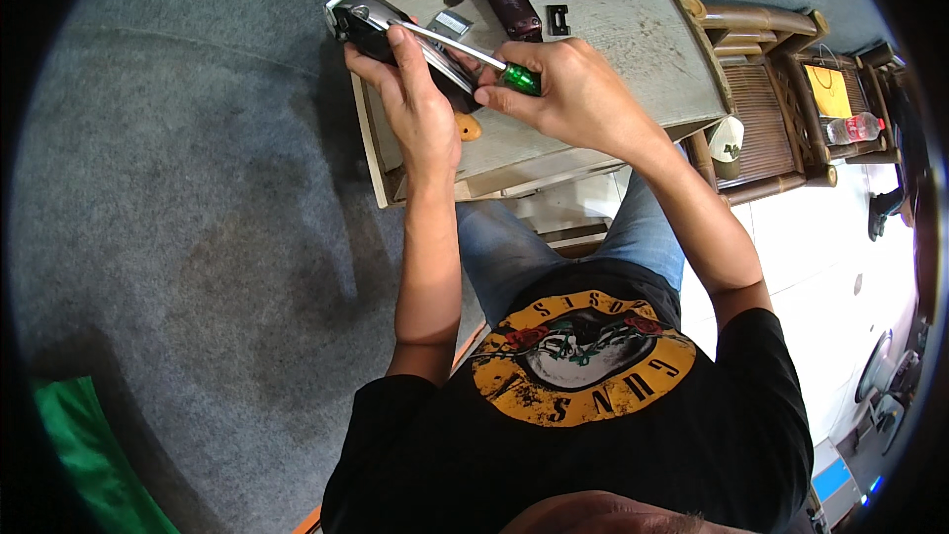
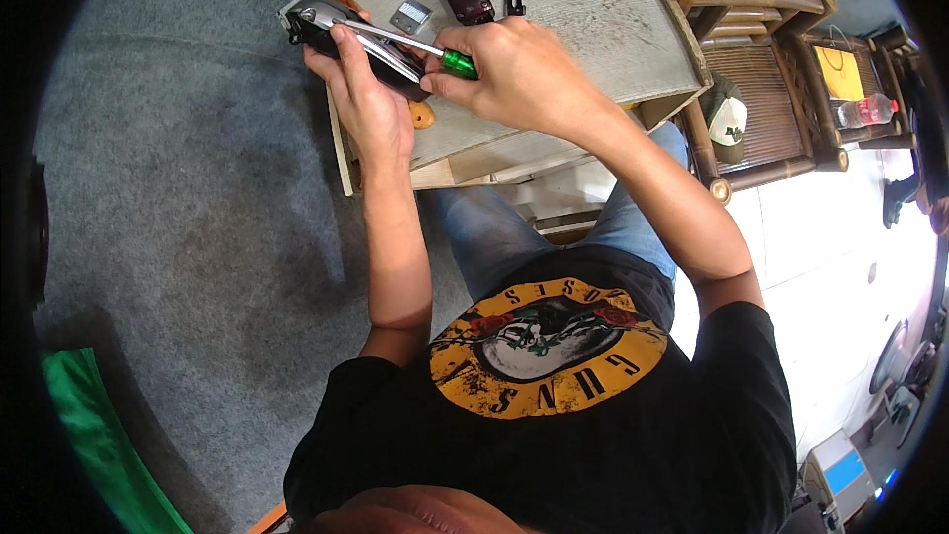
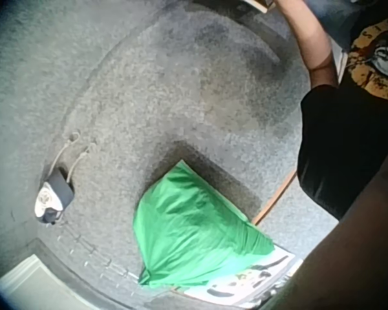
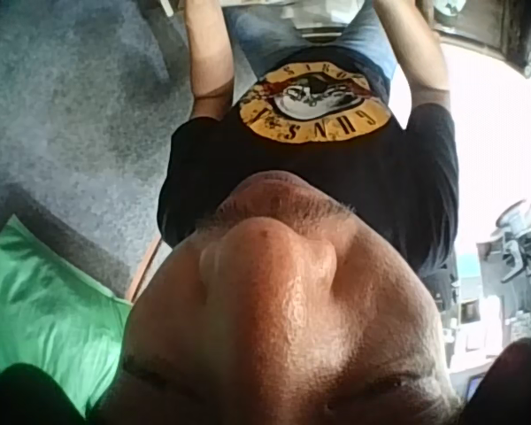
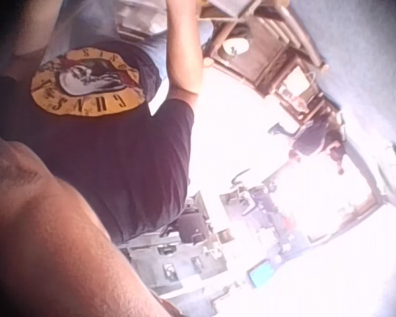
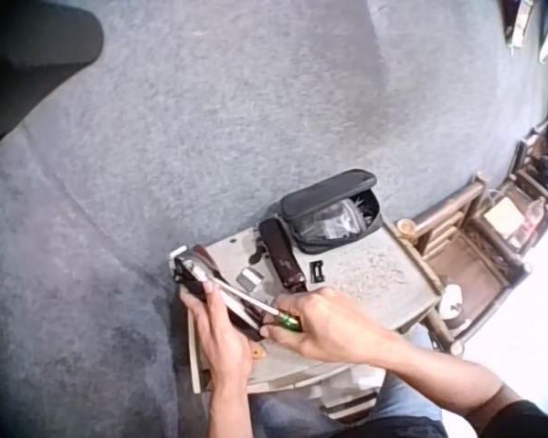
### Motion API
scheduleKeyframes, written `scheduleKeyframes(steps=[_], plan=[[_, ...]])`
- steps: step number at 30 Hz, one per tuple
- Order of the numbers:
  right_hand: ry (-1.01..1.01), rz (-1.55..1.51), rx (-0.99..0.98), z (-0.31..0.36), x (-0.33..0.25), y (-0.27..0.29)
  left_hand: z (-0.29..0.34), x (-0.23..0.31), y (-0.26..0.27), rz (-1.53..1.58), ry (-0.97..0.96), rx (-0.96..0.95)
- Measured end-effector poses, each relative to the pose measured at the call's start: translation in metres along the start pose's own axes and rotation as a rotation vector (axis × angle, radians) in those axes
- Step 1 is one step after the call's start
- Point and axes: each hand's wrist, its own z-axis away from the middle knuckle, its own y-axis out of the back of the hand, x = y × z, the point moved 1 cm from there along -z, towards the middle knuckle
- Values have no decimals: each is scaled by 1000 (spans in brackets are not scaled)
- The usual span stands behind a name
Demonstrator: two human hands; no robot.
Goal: The person unscrews a screw from a pair of hair clippers using a screwdriver and then removes the metal blade assembly from the plastic housing.
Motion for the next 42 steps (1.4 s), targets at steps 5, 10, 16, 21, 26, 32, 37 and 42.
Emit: scheduleKeyframes(steps=[5, 10, 16, 21, 26, 32, 37, 42], plan=[[8, 4, 23, 0, 0, -2, 2, 0, 0, -32, -14, 26], [22, -50, 12, -1, 3, -5, 1, -3, 2, -56, -44, 25], [-32, -53, 22, -2, 4, -5, 5, 6, -5, -23, 19, -31], [-35, -50, 29, -2, 4, -7, 0, -4, 3, -121, -118, 12], [-15, -69, 32, -1, 7, -7, 7, 12, -9, -66, -34, -48], [-22, -69, 21, -2, 5, -6, 3, -2, 1, -198, -128, 26], [-37, -22, 40, -2, 4, -7, 5, 4, -2, -203, -101, -4], [-52, 91, 105, 1, -4, -13, 7, 1, -2, -195, -101, 28]])
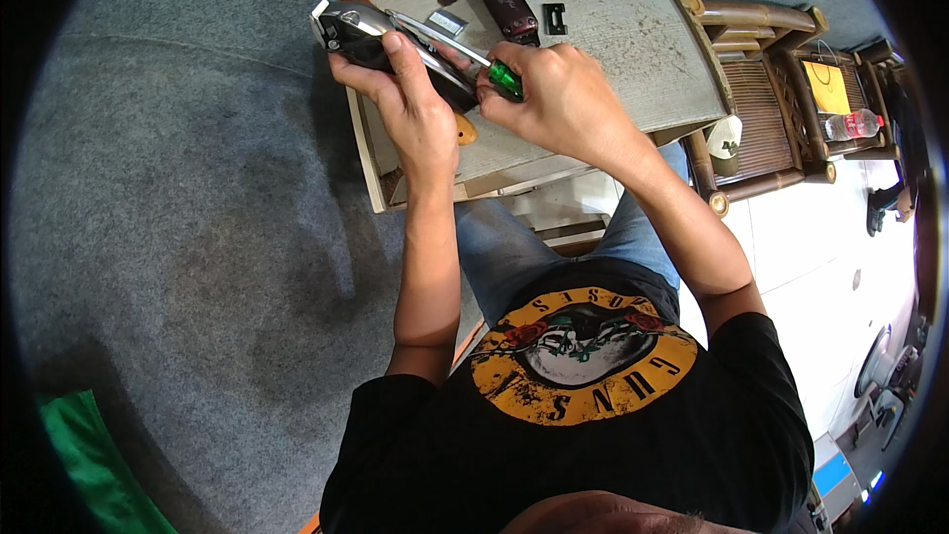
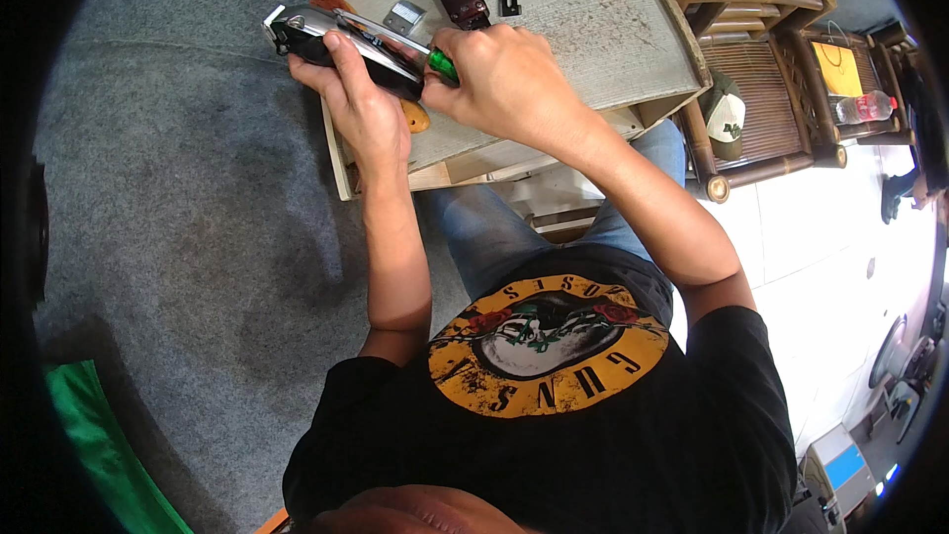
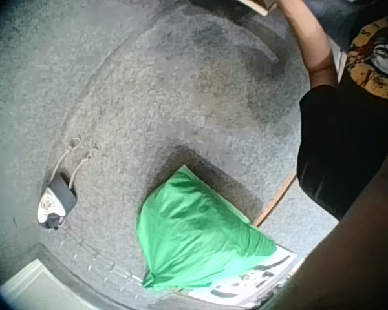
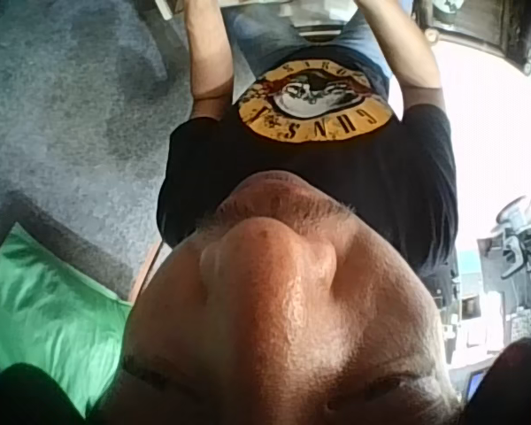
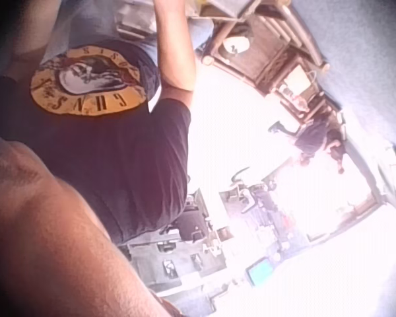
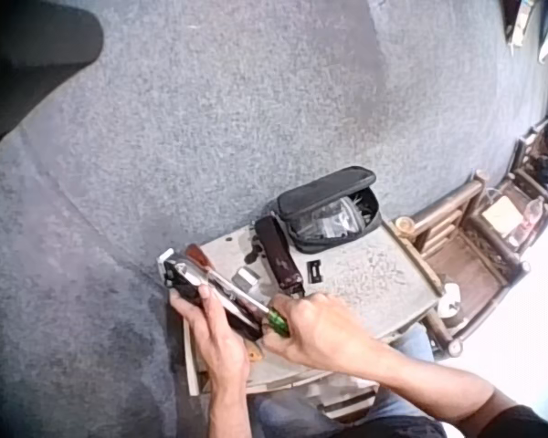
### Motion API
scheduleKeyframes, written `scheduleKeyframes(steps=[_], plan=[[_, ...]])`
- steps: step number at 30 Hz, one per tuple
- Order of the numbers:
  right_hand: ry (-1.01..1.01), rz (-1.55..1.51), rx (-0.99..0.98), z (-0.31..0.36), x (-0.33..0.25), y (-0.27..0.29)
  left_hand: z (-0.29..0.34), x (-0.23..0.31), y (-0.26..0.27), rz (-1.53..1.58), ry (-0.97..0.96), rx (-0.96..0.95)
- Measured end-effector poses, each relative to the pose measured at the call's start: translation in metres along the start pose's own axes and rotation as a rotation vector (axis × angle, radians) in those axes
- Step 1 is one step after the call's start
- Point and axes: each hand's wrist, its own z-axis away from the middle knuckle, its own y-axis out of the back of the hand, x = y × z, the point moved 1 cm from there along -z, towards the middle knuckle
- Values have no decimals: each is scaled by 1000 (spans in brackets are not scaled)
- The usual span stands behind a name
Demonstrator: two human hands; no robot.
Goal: The person unscrews a screw from a pair of hair clippers using a screwdriver and then removes the metal blade assembly from the plastic housing.
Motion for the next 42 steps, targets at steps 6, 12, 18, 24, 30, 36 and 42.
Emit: scheduleKeyframes(steps=[6, 12, 18, 24, 30, 36, 42], plan=[[-2, -25, 29, 0, 0, 1, 1, 8, -3, 37, 15, -37], [-42, -20, -19, -4, 1, 1, -2, -2, 2, -8, -34, -3], [-77, -18, -61, -5, 1, 1, 0, 1, 0, -122, -155, -15], [-130, -56, -64, -6, 3, 1, -1, 0, -3, -199, -283, -36], [-146, -86, -58, -7, 3, -1, -3, -3, -1, -53, -221, -86], [-138, -127, -17, -6, 4, -1, -3, -1, -3, 99, -153, -66], [-180, -129, -73, -6, -3, 6, -4, -2, -3, 149, -167, -42]])
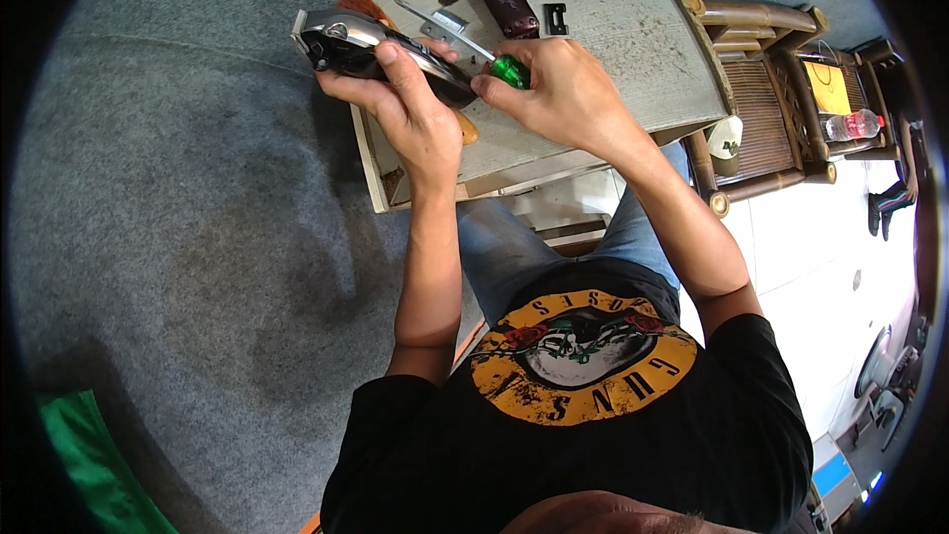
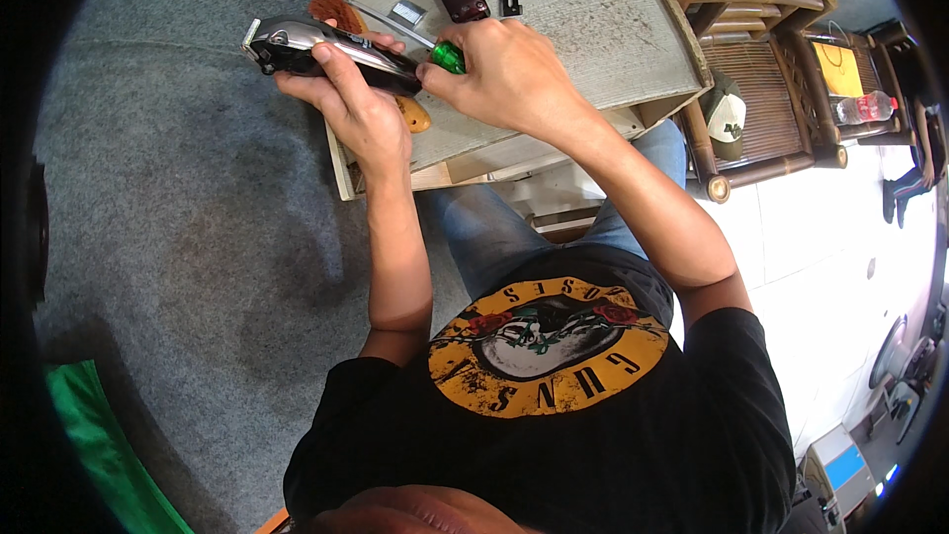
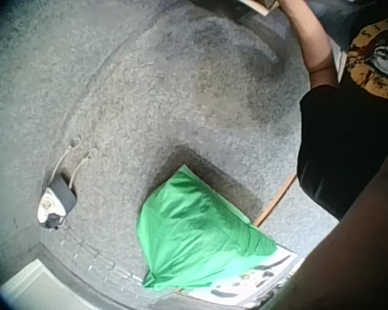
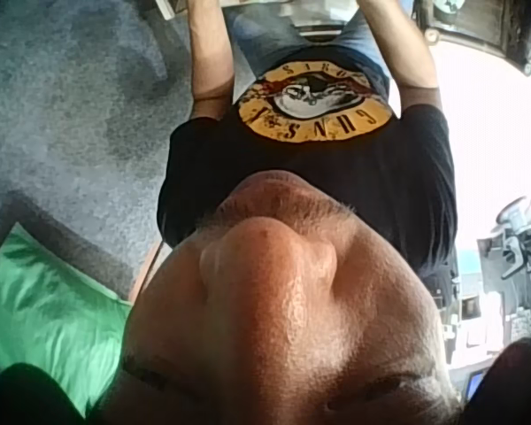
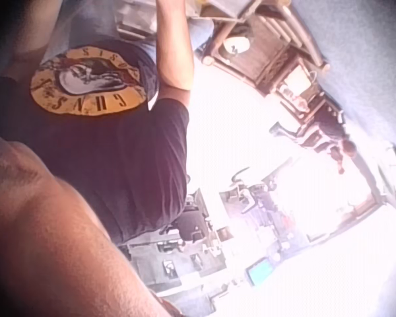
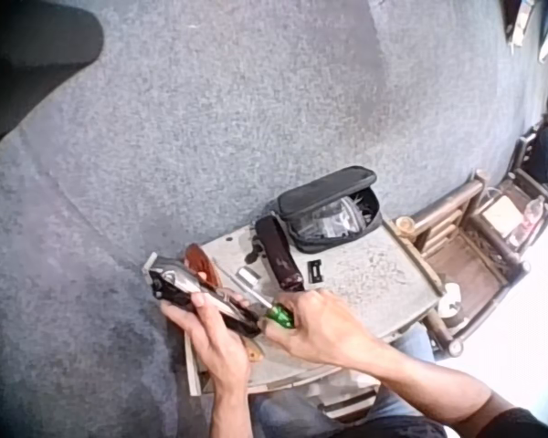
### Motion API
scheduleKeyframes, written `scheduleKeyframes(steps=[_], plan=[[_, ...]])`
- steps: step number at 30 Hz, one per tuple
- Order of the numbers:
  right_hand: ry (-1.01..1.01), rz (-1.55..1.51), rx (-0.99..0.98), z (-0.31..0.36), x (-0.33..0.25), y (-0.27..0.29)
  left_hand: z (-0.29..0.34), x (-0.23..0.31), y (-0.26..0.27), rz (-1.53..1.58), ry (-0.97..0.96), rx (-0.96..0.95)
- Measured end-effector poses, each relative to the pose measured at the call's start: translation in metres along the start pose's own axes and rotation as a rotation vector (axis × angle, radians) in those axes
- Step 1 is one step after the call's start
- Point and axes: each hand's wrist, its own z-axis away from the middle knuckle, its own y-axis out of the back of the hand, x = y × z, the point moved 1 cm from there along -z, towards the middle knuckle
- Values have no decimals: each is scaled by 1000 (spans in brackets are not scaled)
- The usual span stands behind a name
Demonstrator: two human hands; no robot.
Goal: The person unscrews a screw from a pair of hair clippers using a screwdriver and then removes the metal blade assembly from the plastic housing.
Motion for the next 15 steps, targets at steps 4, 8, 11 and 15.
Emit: scheduleKeyframes(steps=[4, 8, 11, 15], plan=[[26, 6, -6, -2, 6, -3, 0, 1, -1, -18, -22, -7], [31, 13, 2, -2, 8, -4, 2, 7, -2, -71, -6, -28], [45, -18, 14, -1, 8, -4, 0, 1, 0, -93, -64, -34], [62, -59, 26, 0, 7, -3, 1, 2, 1, -150, -41, -48]])
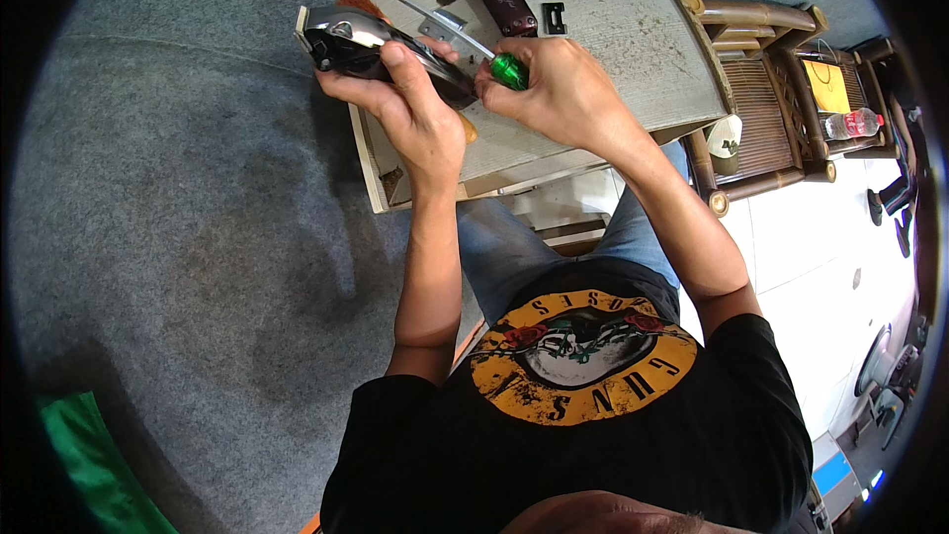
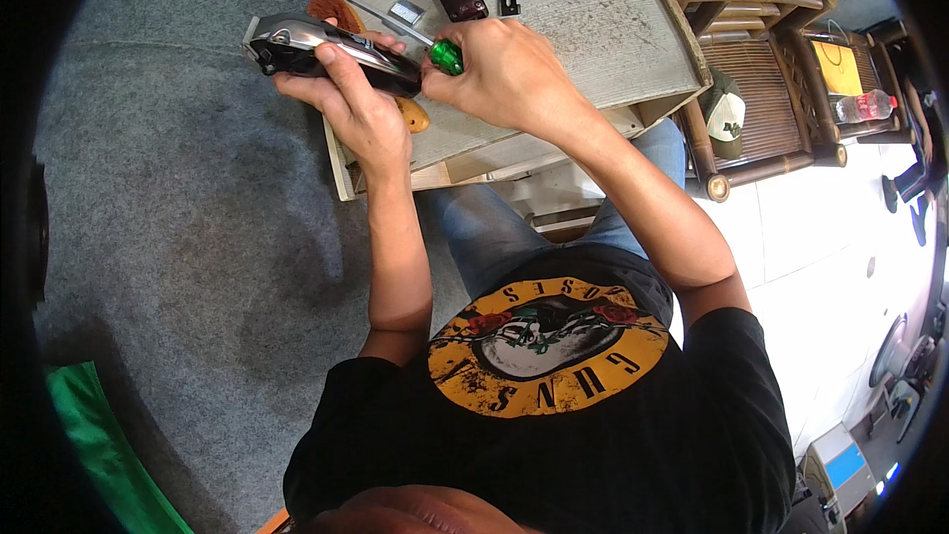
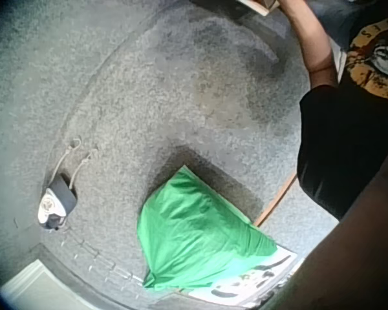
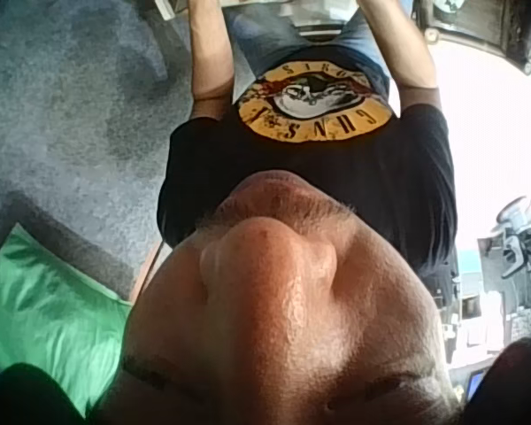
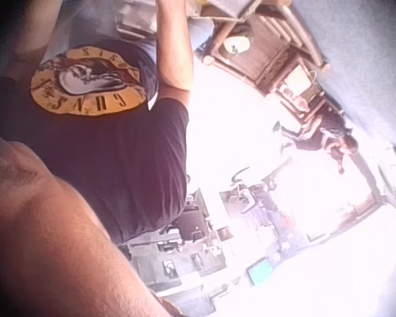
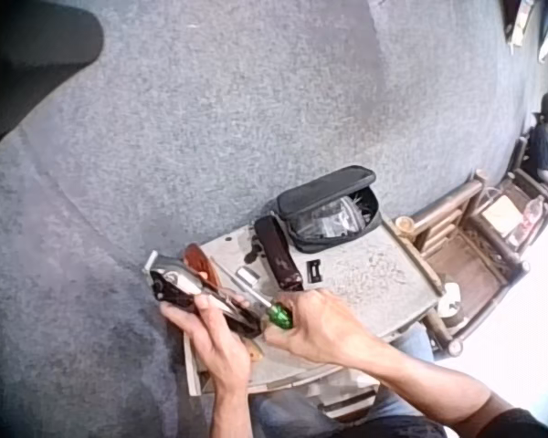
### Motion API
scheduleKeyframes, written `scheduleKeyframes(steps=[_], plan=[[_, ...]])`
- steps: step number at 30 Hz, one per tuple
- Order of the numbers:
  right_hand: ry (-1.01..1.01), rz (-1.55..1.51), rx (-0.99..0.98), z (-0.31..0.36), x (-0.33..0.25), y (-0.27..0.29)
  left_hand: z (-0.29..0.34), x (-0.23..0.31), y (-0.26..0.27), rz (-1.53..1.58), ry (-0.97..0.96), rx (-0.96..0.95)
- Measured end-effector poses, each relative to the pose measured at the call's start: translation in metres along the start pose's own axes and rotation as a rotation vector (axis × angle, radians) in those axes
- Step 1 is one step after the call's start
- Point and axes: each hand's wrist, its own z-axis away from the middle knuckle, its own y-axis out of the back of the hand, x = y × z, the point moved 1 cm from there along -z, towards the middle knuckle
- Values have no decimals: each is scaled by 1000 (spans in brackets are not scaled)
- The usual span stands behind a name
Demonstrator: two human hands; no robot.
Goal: The person unscrews a screw from a pair of hair clippers using a screwdriver and then removes the metal blade assembly from the plastic housing.
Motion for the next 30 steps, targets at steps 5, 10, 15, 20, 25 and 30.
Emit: scheduleKeyframes(steps=[5, 10, 15, 20, 25, 30], plan=[[-12, -1, 52, 0, -2, 0, 1, 1, -1, 47, 29, 54], [-7, 54, 28, 0, 0, -2, -1, 1, -2, 33, 6, 43], [-17, 97, 13, 1, -3, -2, -1, -4, 2, 36, -10, 20], [-21, 79, 9, 1, -2, -2, 1, 0, -3, 66, -31, 47], [-18, 48, 20, 1, -2, -2, 0, -2, -1, 16, -20, 33], [0, -13, 65, 2, -2, -2, 1, 4, -2, 46, 42, 47]])
